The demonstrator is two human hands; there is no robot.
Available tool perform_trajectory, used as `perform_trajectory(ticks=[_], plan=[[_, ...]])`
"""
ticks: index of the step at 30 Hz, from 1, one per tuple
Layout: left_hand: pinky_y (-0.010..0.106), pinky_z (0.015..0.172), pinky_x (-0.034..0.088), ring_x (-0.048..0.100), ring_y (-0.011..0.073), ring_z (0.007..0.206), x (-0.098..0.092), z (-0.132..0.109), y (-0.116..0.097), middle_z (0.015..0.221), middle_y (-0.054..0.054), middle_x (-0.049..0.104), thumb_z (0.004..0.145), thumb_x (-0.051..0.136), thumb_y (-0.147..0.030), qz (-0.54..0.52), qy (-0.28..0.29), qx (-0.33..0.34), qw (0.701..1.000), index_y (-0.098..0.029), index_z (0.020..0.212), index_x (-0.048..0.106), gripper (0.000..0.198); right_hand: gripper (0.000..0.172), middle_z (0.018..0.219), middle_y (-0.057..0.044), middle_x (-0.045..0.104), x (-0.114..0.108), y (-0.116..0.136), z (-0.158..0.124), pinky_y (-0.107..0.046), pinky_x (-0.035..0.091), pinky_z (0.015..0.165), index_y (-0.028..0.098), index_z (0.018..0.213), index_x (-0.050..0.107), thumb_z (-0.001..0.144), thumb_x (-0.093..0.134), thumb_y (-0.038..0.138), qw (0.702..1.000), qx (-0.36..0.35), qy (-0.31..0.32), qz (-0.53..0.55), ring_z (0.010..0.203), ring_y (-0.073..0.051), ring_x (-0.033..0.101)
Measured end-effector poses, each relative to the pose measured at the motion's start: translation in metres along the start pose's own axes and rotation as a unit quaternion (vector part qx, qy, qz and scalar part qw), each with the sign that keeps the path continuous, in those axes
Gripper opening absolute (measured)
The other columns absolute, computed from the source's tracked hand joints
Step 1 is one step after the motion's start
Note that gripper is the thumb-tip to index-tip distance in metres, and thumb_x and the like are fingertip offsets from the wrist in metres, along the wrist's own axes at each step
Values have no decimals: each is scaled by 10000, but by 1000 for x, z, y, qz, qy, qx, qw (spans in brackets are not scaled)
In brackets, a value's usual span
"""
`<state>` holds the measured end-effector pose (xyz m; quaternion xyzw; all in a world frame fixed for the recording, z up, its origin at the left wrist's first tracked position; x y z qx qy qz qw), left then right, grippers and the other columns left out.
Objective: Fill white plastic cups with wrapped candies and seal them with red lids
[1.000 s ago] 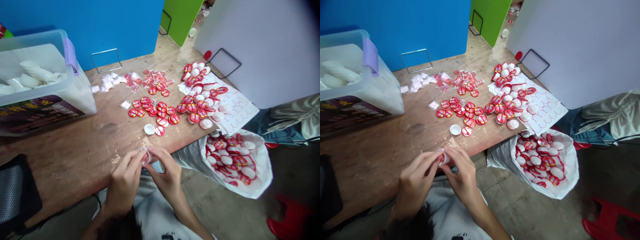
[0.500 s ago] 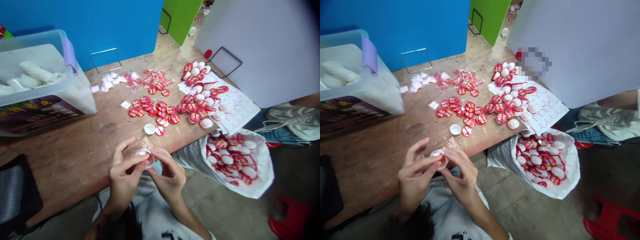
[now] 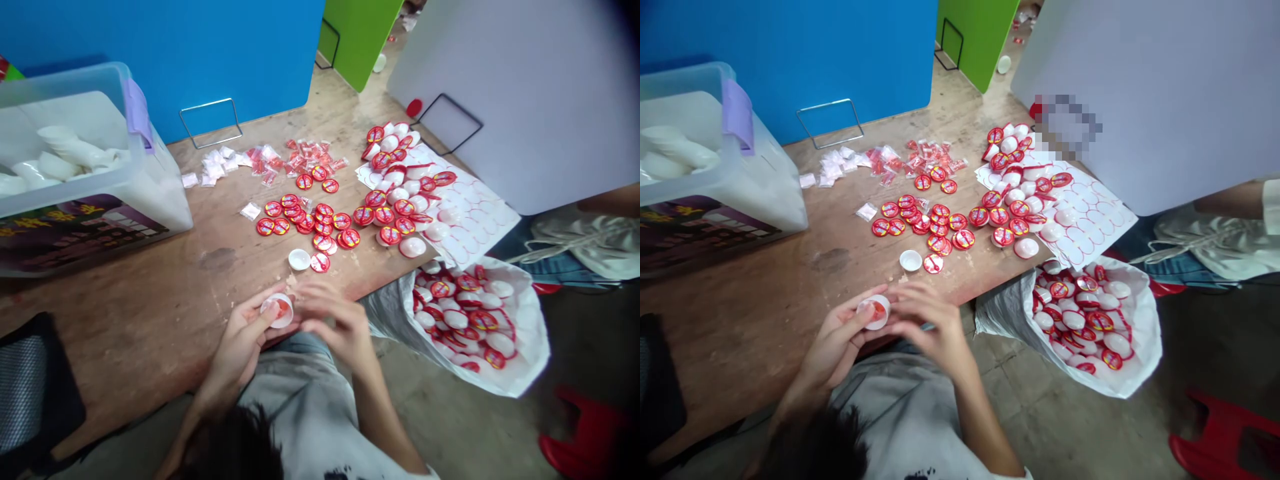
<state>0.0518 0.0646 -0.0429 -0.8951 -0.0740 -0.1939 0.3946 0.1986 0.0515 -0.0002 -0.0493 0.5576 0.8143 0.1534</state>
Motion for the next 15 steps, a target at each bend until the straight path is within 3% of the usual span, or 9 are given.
perform_trajectory(ticks=[2, 4, 7, 9, 15], plan=[[274, 659, 565, 675, 163, 676, -9, 1, -1, 871, 65, 699, 660, 772, -313, 28, -43, 18, 999, -118, 1096, 607, 505, 125, 925, -64, 707, -25, -27, 7, -379, 533, 798, 218, 932, 687, 838, 610, 245, 993, 61, -67, -76, 860, -214, 653], [269, 633, 568, 659, 143, 624, -13, 1, -3, 827, 44, 688, 640, 779, -321, 63, -59, 36, 996, -109, 1072, 603, 512, 172, 925, -87, 688, -35, -52, 12, -373, 522, 760, 186, 970, 675, 822, 619, 254, 977, 102, -89, -162, 827, -220, 634], [229, 584, 553, 620, 111, 595, -13, 0, -8, 751, 12, 668, 641, 764, -287, 110, -63, 77, 989, -111, 1002, 590, 438, 262, 1014, -120, 655, -21, -80, 19, -419, 479, 854, 166, 1020, 662, 787, 653, 286, 964, 107, -27, -241, 954, -262, 592], [199, 548, 529, 595, 98, 585, -14, -1, -10, 716, 0, 658, 661, 736, -265, 137, -72, 95, 983, -118, 973, 575, 381, 295, 1045, -124, 636, -13, -92, 20, -449, 447, 902, 171, 1049, 655, 780, 657, 292, 954, 112, -19, -278, 1002, -278, 563], [135, 480, 433, 564, 89, 627, -19, -2, -15, 761, 20, 660, 684, 682, -236, 191, -93, 102, 972, -107, 915, 627, 271, 140, 1030, -116, 608, -7, -96, 18, -436, 459, 893, 180, 886, 703, 776, 664, 257, 956, 65, -8, -285, 997, -266, 553]])
Point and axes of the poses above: each hand's wrist, its own z-axis towards the middle knuckle, its own x-axis out of the palm, y = z × x, the point moved 8 cm from there along z, towards the middle knuckle
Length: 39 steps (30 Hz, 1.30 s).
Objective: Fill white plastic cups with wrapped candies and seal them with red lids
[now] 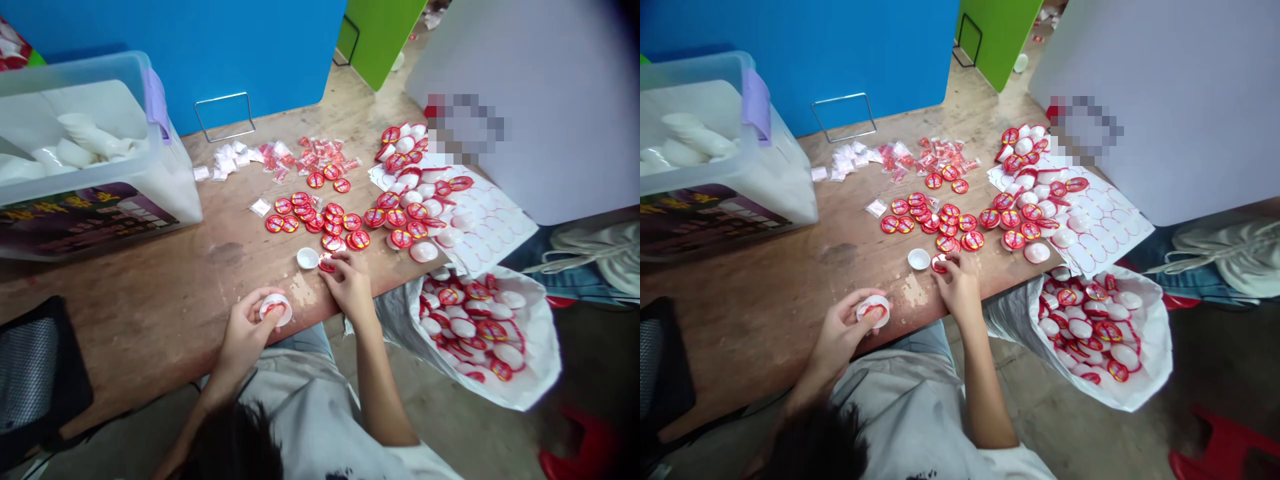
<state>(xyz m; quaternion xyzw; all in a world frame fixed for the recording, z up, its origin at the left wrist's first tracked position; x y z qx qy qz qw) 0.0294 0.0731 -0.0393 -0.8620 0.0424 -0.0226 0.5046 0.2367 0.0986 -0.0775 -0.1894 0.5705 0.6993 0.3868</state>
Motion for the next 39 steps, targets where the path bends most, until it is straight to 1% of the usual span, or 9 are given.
perform_trajectory(ticks=[6, 10, 15, 20, 22, 25, 29, 35, 39], plan=[[133, 633, 457, 596, 89, 742, -1, 2, 1, 901, 26, 708, 670, 703, -211, -20, 12, -2, 1000, -130, 1005, 686, 346, 90, 1067, -108, 643, -3, 0, -1, -448, 463, 919, 189, 846, 686, 822, 612, 235, 999, -33, 5, 35, 1021, -256, 582], [160, 725, 462, 620, 114, 821, -1, 1, 3, 977, 44, 714, 655, 719, -215, -32, 34, -19, 999, -130, 1051, 687, 406, 208, 1048, -105, 643, -16, 10, -3, -438, 478, 903, 195, 1001, 659, 800, 641, 245, 998, -23, 19, 58, 1008, -252, 591], [217, 720, 482, 645, 154, 796, 5, 0, 8, 922, 60, 722, 598, 749, -184, -20, 69, -62, 996, -114, 1000, 683, 413, 304, 1150, -80, 606, -41, 74, -15, -355, 480, 939, 236, 1138, 619, 835, 611, 207, 974, -49, 91, 201, 1076, -201, 583], [237, 669, 481, 635, 157, 698, 20, 0, 9, 768, 31, 703, 548, 783, -143, -63, 142, -69, 986, -119, 842, 679, 313, 333, 1232, -69, 572, -36, 130, -33, -312, 480, 956, 257, 1162, 615, 869, 532, 125, 933, -142, 181, 277, 1143, -170, 551], [242, 688, 484, 635, 160, 718, 23, -3, 10, 772, 26, 695, 510, 805, -110, -90, 172, -75, 978, -122, 832, 671, 349, 344, 1241, -66, 573, -34, 132, -38, -324, 467, 980, 262, 1175, 607, 871, 532, 120, 930, -154, 182, 279, 1156, -171, 544], [258, 774, 485, 639, 179, 851, 28, -12, 10, 909, 51, 693, 507, 821, -88, -154, 237, -111, 953, -137, 981, 656, 505, 367, 1280, -77, 549, -34, 127, -42, -357, 453, 1005, 267, 1220, 573, 860, 588, 196, 930, -156, 178, 283, 1188, -196, 522], [229, 680, 483, 628, 149, 749, 29, -22, 4, 834, 56, 677, 637, 778, -179, -196, 275, -143, 930, -131, 999, 658, 384, 475, 1322, -89, 507, -34, 124, -45, -383, 435, 1030, 267, 1277, 524, 821, 655, 282, 928, -155, 192, 279, 1236, -227, 481], [255, 723, 490, 635, 155, 778, 25, -20, -3, 968, 108, 691, 774, 671, -296, -169, 242, -121, 948, -125, 1070, 657, 343, 476, 1267, -76, 536, -39, 112, -42, -372, 486, 973, 316, 1316, 488, 866, 574, 187, 953, -110, 113, 258, 1168, -216, 544], [262, 742, 498, 656, 196, 865, 23, -19, -5, 1037, 135, 690, 759, 689, -326, -140, 200, -102, 964, -124, 1144, 628, 439, 484, 1230, -78, 571, -42, 112, -42, -372, 513, 942, 313, 1286, 513, 830, 633, 206, 958, -97, 69, 260, 1121, -222, 582]])
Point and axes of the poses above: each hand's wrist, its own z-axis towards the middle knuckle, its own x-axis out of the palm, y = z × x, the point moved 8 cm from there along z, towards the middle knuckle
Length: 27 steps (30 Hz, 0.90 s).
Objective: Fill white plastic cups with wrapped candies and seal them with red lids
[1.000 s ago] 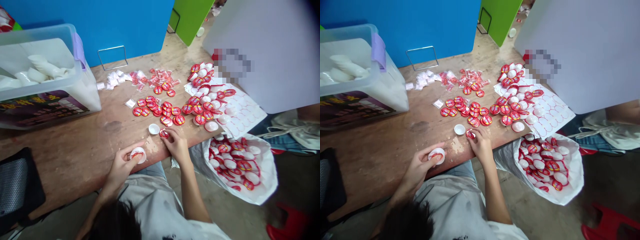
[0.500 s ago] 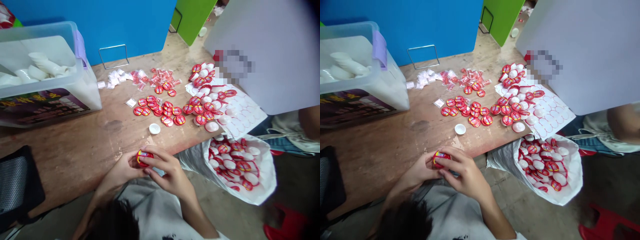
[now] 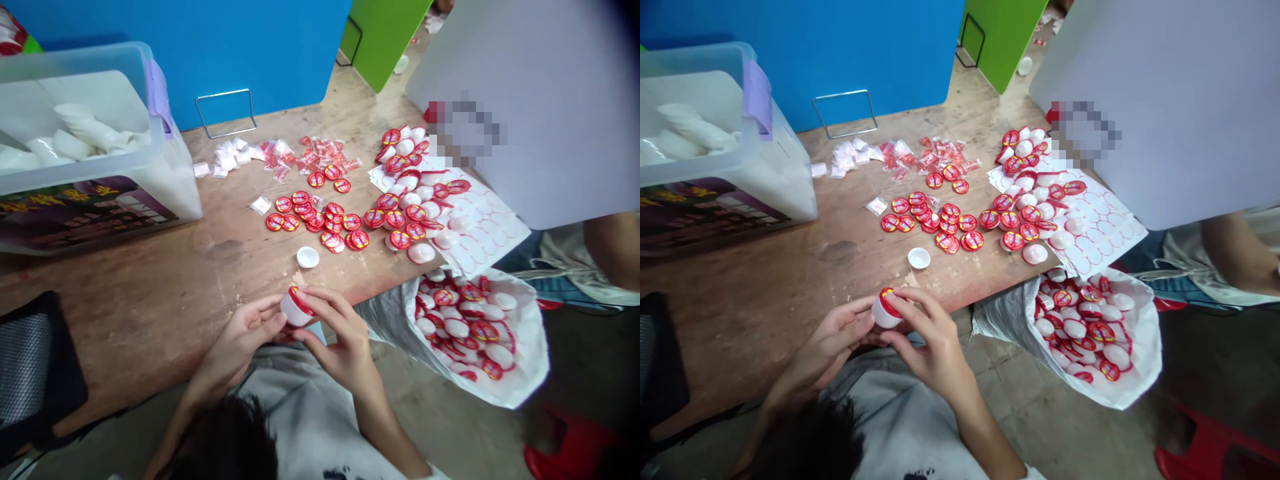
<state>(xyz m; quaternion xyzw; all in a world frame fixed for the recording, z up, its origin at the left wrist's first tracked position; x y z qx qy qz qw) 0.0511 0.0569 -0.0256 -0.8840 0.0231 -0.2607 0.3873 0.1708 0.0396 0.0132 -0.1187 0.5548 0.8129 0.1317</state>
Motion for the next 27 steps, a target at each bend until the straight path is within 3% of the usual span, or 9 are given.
perform_trajectory(ticks=[4, 9, 13, 17, 23, 25, 27], plan=[[292, 800, 509, 656, 238, 951, -5, -2, -5, 1069, 146, 690, 685, 756, -307, 18, -61, 45, 997, -122, 1151, 621, 519, 538, 1247, -94, 587, 4, 5, 1, -405, 500, 972, 280, 1277, 495, 782, 696, 212, 999, -2, -32, 3, 1163, -237, 565], [260, 719, 538, 687, 202, 786, -10, -10, -9, 906, 129, 728, 621, 794, -328, 62, -112, 51, 990, -78, 1042, 655, 510, 515, 1251, -105, 602, 10, 10, -4, -364, 525, 942, 247, 1265, 471, 797, 671, 166, 998, 3, -57, 16, 1166, -223, 572], [235, 604, 539, 668, 169, 623, -11, -16, -13, 728, 92, 724, 562, 819, -341, 86, -139, 33, 986, -56, 952, 661, 508, 513, 1234, -84, 622, 10, 11, -8, -300, 553, 874, 261, 1267, 463, 805, 650, 139, 999, 6, -52, 12, 1085, -200, 626], [221, 593, 530, 678, 182, 627, -9, -17, -15, 651, 74, 707, 557, 818, -309, 112, -130, 28, 985, -65, 857, 670, 414, 512, 1199, -52, 647, 10, 11, -7, -293, 547, 875, 279, 1277, 476, 812, 639, 142, 999, 9, -23, 30, 1047, -197, 644], [251, 715, 544, 692, 210, 804, -5, -13, -16, 918, 122, 723, 656, 756, -355, 107, -99, 68, 987, -93, 994, 626, 447, 470, 1213, -68, 634, 12, 7, -1, -326, 555, 858, 276, 1267, 465, 832, 601, 164, 999, 21, -19, 38, 1066, -214, 632], [263, 747, 544, 684, 216, 866, -1, -10, -16, 994, 126, 709, 712, 705, -370, 108, -81, 82, 987, -111, 1042, 607, 431, 454, 1235, -66, 619, 14, 4, 1, -350, 527, 919, 275, 1256, 448, 838, 586, 164, 998, 35, -12, 43, 1106, -205, 608], [267, 755, 544, 682, 213, 867, -2, -8, -16, 991, 123, 708, 727, 684, -365, 136, -99, 89, 982, -113, 1044, 603, 413, 425, 1250, -68, 606, 14, 4, 3, -392, 467, 1004, 264, 1236, 449, 843, 580, 166, 998, 36, -5, 44, 1159, -203, 572]])
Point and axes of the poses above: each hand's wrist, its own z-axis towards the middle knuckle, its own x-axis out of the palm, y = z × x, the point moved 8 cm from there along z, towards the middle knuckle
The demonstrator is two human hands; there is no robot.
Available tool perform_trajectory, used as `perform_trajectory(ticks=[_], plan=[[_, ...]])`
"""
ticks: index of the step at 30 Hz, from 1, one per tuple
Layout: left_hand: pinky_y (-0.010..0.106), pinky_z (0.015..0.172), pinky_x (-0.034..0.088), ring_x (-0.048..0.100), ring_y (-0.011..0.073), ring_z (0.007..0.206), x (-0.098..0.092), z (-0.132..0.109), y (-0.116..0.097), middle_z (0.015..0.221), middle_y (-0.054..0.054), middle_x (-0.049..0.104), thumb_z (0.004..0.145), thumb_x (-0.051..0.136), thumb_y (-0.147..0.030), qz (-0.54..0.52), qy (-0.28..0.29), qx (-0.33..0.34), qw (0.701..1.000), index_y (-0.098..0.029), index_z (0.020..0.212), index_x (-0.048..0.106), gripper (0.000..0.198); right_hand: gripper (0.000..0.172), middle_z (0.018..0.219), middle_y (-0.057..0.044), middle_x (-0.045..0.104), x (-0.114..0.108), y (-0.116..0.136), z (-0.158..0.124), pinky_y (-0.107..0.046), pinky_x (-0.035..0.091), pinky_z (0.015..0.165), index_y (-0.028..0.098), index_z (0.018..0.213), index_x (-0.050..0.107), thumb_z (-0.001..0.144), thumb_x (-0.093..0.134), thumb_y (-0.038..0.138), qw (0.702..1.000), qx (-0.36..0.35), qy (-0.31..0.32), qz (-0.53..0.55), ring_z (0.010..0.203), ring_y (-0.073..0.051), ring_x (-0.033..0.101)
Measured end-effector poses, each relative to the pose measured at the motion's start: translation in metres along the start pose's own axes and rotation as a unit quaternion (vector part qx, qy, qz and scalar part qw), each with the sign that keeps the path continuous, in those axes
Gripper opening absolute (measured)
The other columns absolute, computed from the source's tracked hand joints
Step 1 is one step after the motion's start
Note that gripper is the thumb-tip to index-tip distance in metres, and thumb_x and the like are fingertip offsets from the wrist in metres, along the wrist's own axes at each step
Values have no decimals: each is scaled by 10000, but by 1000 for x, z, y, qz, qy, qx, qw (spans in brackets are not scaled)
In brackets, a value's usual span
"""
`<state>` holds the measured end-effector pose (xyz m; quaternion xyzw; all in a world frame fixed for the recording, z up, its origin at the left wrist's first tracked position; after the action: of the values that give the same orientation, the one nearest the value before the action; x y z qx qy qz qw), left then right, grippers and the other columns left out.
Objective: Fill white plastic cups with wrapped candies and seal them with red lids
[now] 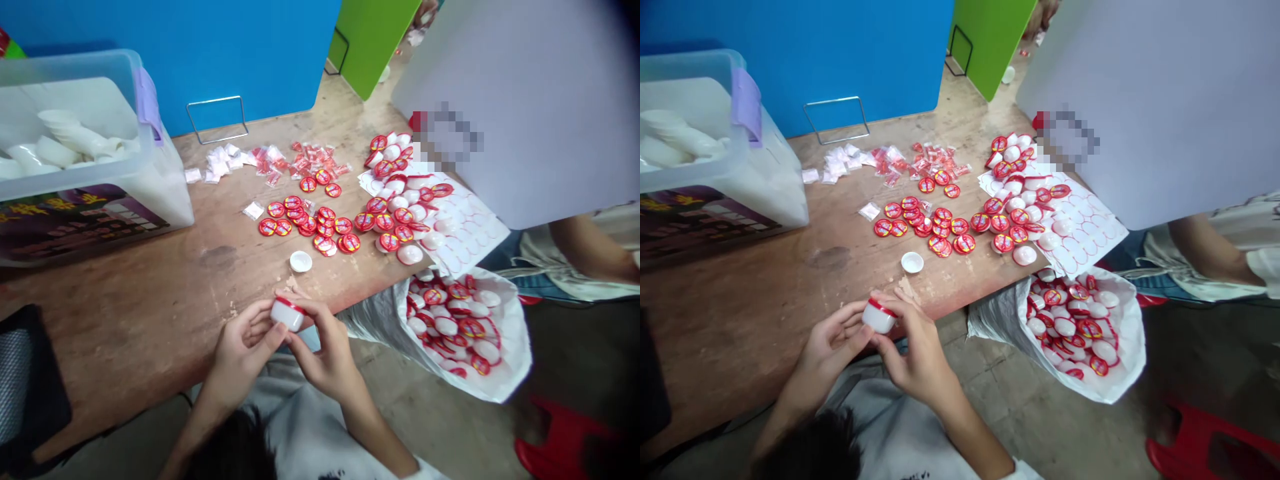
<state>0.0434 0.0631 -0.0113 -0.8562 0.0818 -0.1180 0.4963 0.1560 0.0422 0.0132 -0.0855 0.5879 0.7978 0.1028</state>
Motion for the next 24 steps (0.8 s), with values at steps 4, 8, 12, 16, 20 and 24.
perform_trajectory(ticks=[4, 8, 12, 16, 20, 24], plan=[[268, 730, 545, 680, 206, 828, -4, 4, -6, 962, 110, 710, 711, 690, -325, 94, -52, 29, 994, -115, 1086, 597, 440, 346, 1161, -74, 648, -12, -9, 3, -375, 493, 964, 241, 1154, 533, 824, 632, 217, 1000, 5, 3, -23, 1107, -213, 600], [283, 792, 527, 672, 192, 858, 6, 5, -12, 1069, 122, 677, 801, 594, -359, 98, 24, 66, 993, -128, 1179, 548, 446, 307, 1010, -73, 695, -80, -50, 17, -349, 548, 835, 216, 1092, 589, 797, 655, 271, 985, 42, -143, -91, 916, -211, 671], [267, 795, 513, 665, 178, 845, -2, 13, -6, 1006, 110, 686, 827, 562, -362, 113, 6, 67, 991, -129, 1111, 573, 368, 388, 979, -96, 660, -175, -99, 38, -381, 543, 819, 182, 1049, 555, 719, 691, 333, 943, 71, -306, -109, 901, -223, 663], [272, 776, 513, 663, 176, 822, -8, 30, 2, 960, 110, 694, 820, 556, -360, 116, -13, 42, 992, -118, 1042, 602, 332, 386, 900, -72, 638, -238, -127, 64, -368, 548, 744, 187, 962, 510, 650, 703, 307, 925, 94, -295, -220, 814, -217, 657], [285, 775, 511, 664, 192, 841, -13, 50, 1, 927, 106, 705, 767, 581, -295, 134, -53, 35, 989, -114, 984, 631, 287, 269, 900, -101, 662, -284, -152, 86, -379, 513, 760, 181, 883, 520, 657, 664, 212, 866, 146, -271, -393, 818, -240, 649], [291, 787, 503, 664, 186, 832, -20, 66, 1, 922, 79, 710, 767, 561, -242, 169, -88, 58, 980, -146, 932, 653, 212, 89, 903, -174, 684, -307, -176, 107, -336, 464, 788, 170, 820, 549, 737, 528, 143, 848, 164, -265, -429, 845, -213, 656]])
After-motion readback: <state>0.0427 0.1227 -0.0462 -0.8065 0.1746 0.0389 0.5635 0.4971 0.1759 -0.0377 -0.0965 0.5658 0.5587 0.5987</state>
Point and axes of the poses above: each hand's wrist, its own z-axis towards the middle knuckle, its own x-axis out of the palm, y = z × x, the point moved 8 cm from there along z, towards the middle knuckle
